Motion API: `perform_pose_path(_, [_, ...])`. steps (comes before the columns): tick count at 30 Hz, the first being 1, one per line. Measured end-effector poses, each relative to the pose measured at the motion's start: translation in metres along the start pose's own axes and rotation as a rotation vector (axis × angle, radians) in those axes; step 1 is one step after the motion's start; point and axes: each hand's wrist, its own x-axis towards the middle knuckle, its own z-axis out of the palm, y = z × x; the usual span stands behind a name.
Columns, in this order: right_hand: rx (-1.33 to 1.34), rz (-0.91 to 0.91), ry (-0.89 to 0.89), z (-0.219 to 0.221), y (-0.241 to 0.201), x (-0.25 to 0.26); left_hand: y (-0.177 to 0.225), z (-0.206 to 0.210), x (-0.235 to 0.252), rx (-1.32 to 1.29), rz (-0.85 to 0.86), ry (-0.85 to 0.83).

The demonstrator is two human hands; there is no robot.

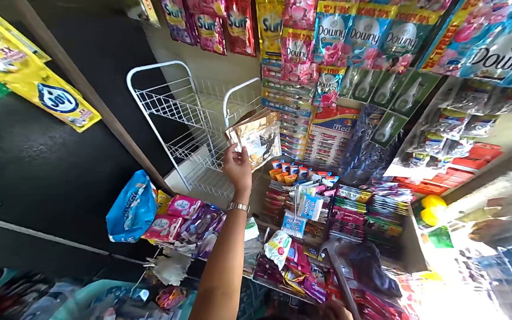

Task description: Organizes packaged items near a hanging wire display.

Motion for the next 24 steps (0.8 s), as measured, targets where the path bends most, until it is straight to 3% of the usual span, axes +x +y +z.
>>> perform_pose_path(8, [-0.021, -0.006, 0.005, 0.003, 0.0, -0.005, -0.001, -0.002, 0.003, 0.001, -0.045, -0.008])
perform_pose_path(12, [-0.018, -0.054, 0.05, 0.013, 0.026, 0.005, -0.002, -0.004, 0.003, 0.002, -0.037, -0.033])
perform_pose_path(18, [-0.005, -0.071, 0.05, 0.013, 0.031, 0.01, 0.0, 0.0, 0.004, -0.04, -0.068, -0.047])
perform_pose_path(24, [0.003, -0.089, 0.066, 0.018, 0.036, 0.015, 0.008, -0.001, -0.002, 0.121, 0.079, 0.008])
